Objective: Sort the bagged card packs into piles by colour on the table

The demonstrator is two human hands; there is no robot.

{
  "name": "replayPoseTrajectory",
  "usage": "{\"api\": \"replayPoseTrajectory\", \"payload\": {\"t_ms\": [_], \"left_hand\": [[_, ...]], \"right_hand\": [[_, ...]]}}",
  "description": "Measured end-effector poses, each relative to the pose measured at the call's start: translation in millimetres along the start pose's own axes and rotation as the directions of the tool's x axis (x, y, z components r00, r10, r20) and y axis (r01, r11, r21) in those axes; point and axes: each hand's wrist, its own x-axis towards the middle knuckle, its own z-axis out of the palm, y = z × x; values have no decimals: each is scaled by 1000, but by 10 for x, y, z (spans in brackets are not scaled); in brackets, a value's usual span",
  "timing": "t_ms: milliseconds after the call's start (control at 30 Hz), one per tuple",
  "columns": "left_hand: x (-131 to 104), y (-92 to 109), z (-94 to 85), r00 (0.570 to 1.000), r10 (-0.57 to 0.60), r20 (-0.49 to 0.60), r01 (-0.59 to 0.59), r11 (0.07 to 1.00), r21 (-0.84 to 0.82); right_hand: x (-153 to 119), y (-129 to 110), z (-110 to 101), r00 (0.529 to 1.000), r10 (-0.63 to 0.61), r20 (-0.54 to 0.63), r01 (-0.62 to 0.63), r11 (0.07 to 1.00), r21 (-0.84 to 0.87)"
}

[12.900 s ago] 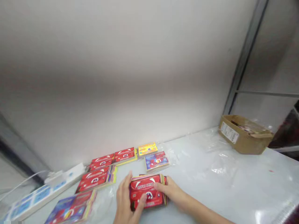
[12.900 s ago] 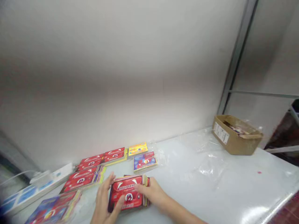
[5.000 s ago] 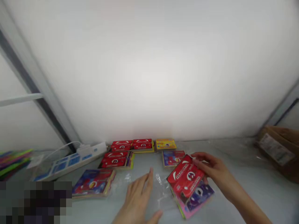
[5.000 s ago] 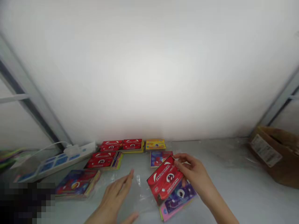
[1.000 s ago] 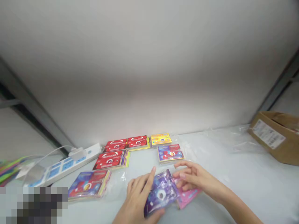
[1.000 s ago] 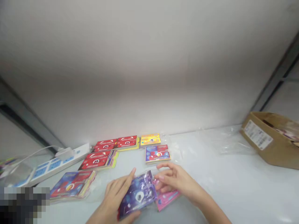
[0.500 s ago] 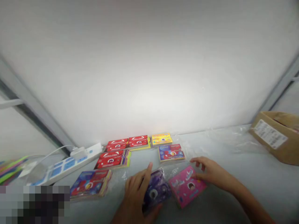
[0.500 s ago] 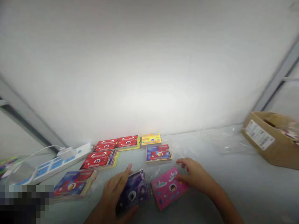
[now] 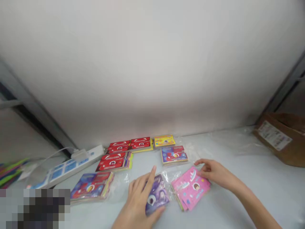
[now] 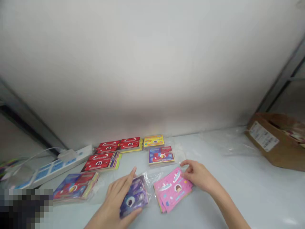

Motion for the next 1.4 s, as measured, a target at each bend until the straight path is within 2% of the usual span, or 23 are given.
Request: {"api": "replayPoseTrajectory", "payload": {"t_ms": [167,267,433,533,633,733,900,1033,1133,1267,1333,1400], "left_hand": [[-1,6,-9,1000,-11,-11,11,1000,-13],[8,-6,-12,1000,-30,6,30,1000,-10],[18,-32,3,995,-65,76,66,998,-15],[13,-32,18,993,-68,99,72,997,-37],[19,-44,30,997,-27,78,30,999,-43],[35,-64,35,998,42,52,-41,999,-19],[29,-40,55,997,71,19,-72,997,21],[22,-25,73,998,59,8,-59,998,32],[23,-15,70,999,29,16,-29,1000,-2],[19,35,62,998,30,53,-27,998,-59],[17,62,61,996,52,72,-46,996,-77],[17,77,63,995,76,71,-69,994,-84]], "right_hand": [[-12,-61,-71,1000,-18,-9,19,996,82],[-89,-165,-174,999,-32,36,24,978,206],[-235,-300,-372,997,-24,76,-12,894,449],[-255,-350,-380,997,-17,79,-29,834,550],[-229,-395,-258,991,8,135,-84,818,570],[-186,-414,-83,983,17,181,-107,859,501],[-138,-357,105,997,73,3,-66,894,444],[-115,-335,245,993,114,-43,-81,880,468],[-114,-355,420,996,58,-63,-19,863,506],[-160,-400,634,994,-41,99,-21,833,553],[-205,-434,681,973,-117,198,-8,843,538],[-253,-470,682,933,-219,287,50,866,498]]}}
